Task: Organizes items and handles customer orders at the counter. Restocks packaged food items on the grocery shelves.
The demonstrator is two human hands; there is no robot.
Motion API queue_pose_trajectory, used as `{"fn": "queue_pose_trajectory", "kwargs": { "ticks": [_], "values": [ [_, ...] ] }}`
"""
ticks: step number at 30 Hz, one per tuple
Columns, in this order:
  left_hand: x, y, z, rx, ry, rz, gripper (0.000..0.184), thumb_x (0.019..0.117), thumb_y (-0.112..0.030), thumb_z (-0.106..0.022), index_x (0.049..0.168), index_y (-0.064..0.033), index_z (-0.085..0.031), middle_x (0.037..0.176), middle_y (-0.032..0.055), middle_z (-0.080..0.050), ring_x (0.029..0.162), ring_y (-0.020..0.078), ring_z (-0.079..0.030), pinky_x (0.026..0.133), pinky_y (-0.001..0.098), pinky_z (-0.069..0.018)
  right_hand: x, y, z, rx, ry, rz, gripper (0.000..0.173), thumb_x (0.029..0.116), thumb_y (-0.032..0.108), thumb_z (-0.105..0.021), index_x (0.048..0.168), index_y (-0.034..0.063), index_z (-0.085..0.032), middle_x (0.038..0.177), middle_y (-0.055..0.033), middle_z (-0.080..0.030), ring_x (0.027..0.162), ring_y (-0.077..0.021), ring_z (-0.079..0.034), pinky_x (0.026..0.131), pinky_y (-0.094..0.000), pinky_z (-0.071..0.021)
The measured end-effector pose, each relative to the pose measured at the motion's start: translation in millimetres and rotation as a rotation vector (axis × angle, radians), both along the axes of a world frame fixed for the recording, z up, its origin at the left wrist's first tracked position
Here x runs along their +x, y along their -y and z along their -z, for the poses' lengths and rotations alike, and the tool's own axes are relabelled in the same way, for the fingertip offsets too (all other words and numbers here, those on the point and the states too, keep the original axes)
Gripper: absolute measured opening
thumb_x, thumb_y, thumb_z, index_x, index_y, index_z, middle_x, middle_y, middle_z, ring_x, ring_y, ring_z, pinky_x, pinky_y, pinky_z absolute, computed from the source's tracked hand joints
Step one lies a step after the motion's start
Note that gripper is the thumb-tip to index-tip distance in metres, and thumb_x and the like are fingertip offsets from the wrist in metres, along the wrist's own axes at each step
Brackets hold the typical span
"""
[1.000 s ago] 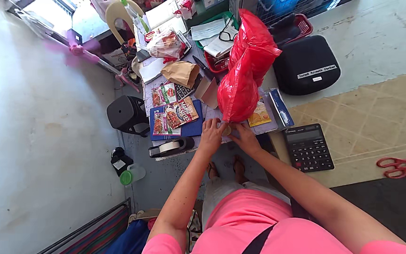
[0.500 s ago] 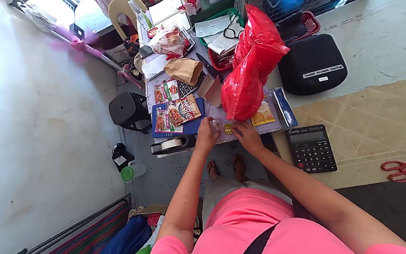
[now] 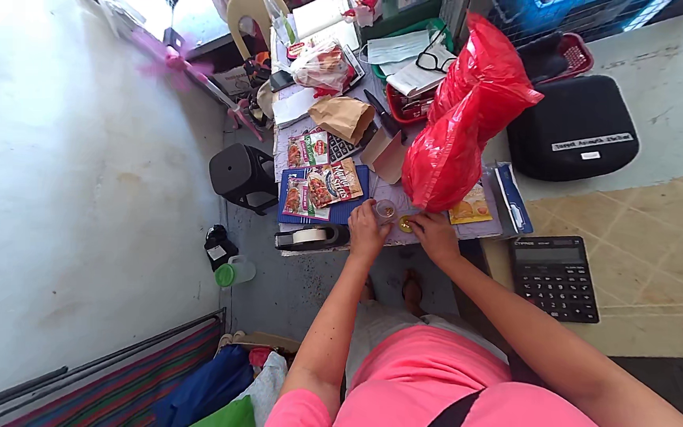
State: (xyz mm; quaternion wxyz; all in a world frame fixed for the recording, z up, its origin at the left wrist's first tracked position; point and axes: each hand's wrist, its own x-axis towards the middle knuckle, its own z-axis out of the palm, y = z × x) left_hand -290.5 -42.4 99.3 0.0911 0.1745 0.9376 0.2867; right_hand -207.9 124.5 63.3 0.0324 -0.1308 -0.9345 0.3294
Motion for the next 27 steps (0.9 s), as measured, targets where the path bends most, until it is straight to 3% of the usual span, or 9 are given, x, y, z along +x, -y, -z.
{"fn": "queue_pose_trajectory", "kwargs": {
  "ticks": [6,11,17,23,27],
  "values": [
    [3.2,0.7,-1.6,0.007,0.052,0.000,0.078,0.0853,-0.028,-0.082,0.150,-0.0025,-0.046,0.141,0.0208,-0.058,0.134,0.0377,-0.052,0.113,0.0539,-0.0404,-3.6,1.1,-4.3,0.007,0.025,-0.013,0.023,0.1030,0.023,-0.061,0.112,0.0104,-0.077,0.112,-0.0172,-0.074,0.111,-0.0369,-0.069,0.097,-0.0514,-0.0540],
    [6.3,3.7,-3.3,0.065,0.080,0.000,0.079,0.0854,-0.025,-0.081,0.151,-0.0002,-0.044,0.144,0.0233,-0.055,0.136,0.0385,-0.051,0.116,0.0513,-0.0399,-4.1,-0.7,-7.1,-0.018,0.061,-0.029,0.024,0.1030,0.023,-0.060,0.113,0.0098,-0.077,0.115,-0.0193,-0.072,0.112,-0.0386,-0.068,0.096,-0.0543,-0.0542],
    [17.9,7.2,-17.1,0.125,0.070,-0.004,0.079,0.0871,-0.027,-0.080,0.152,0.0009,-0.043,0.150,0.0244,-0.049,0.142,0.0378,-0.046,0.118,0.0473,-0.0384,-0.3,-1.5,-3.5,-0.103,0.000,0.030,0.022,0.1015,0.024,-0.063,0.109,0.0085,-0.078,0.111,-0.0173,-0.073,0.105,-0.0339,-0.070,0.092,-0.0495,-0.0565],
    [26.8,25.5,-53.7,0.352,-0.016,-0.017,0.054,0.0923,-0.026,-0.075,0.139,-0.0029,-0.060,0.144,0.0181,-0.057,0.136,0.0301,-0.053,0.113,0.0453,-0.0454,-1.9,-1.5,-10.8,-0.286,-0.019,0.158,0.019,0.0953,0.023,-0.072,0.103,0.0068,-0.078,0.103,-0.0165,-0.072,0.084,-0.0247,-0.069,0.078,-0.0411,-0.0581],
    [8.5,55.2,-76.2,0.464,-0.091,-0.068,0.035,0.0968,-0.022,-0.069,0.127,-0.0038,-0.068,0.132,0.0128,-0.066,0.126,0.0222,-0.062,0.106,0.0404,-0.0529,1.5,0.9,-32.9,-0.404,0.073,0.218,0.023,0.0927,0.018,-0.074,0.104,-0.0017,-0.074,0.100,-0.0203,-0.072,0.090,-0.0313,-0.071,0.085,-0.0517,-0.0580]
  ]
}}
